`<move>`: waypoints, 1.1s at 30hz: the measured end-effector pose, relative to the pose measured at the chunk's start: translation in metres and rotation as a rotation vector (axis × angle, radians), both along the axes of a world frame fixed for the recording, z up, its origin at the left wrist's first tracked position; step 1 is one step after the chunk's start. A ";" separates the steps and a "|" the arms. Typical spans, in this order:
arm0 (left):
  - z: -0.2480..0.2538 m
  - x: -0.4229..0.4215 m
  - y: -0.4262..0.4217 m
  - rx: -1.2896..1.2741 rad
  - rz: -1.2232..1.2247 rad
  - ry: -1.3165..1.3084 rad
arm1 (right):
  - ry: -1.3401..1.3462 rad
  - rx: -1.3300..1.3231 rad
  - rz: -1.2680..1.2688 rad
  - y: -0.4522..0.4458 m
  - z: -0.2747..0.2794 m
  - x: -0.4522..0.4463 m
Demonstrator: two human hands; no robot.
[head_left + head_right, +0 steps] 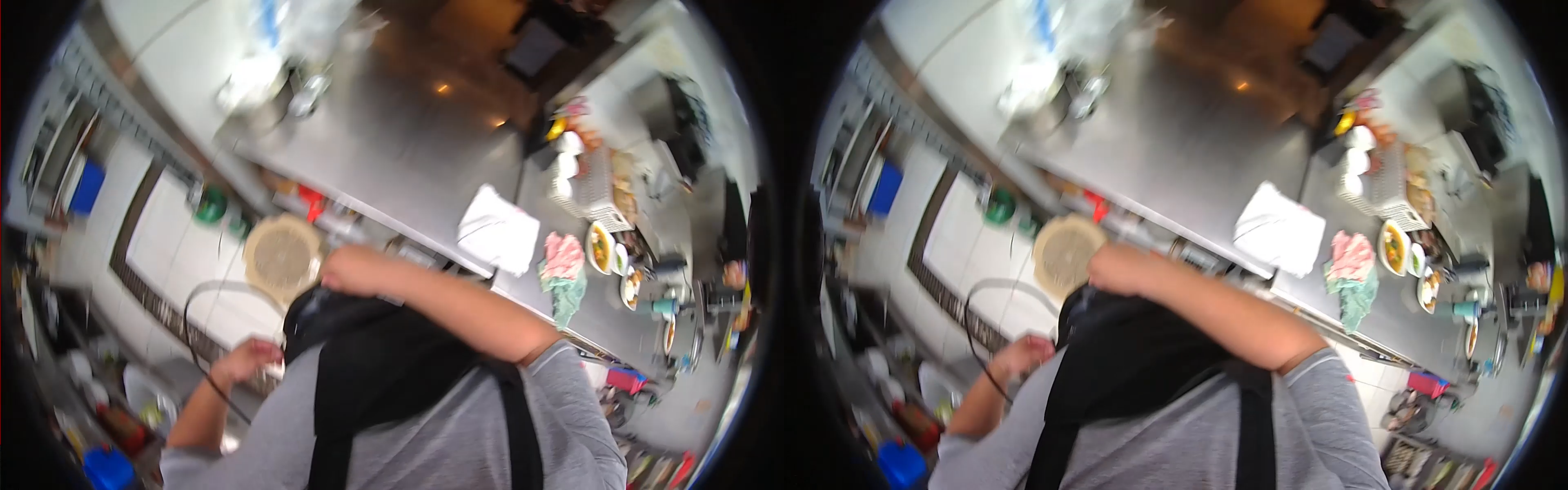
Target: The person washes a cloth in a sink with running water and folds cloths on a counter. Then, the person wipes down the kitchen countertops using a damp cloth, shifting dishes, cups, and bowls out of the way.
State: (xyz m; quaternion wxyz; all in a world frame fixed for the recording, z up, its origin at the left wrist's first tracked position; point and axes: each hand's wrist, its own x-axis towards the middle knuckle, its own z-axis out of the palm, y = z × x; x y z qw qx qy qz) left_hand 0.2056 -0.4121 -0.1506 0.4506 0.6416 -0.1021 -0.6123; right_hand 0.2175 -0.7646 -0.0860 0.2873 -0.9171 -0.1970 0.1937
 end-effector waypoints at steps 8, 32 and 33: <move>0.040 0.018 -0.051 -0.194 0.084 0.209 | -0.107 0.084 -0.135 -0.020 -0.001 -0.019; 0.042 -0.021 -0.283 -0.074 -0.394 0.150 | 0.009 0.256 -1.076 -0.100 -0.022 -0.283; 0.042 -0.026 -0.282 -0.068 -0.383 0.143 | 0.080 0.503 -1.165 -0.102 -0.026 -0.297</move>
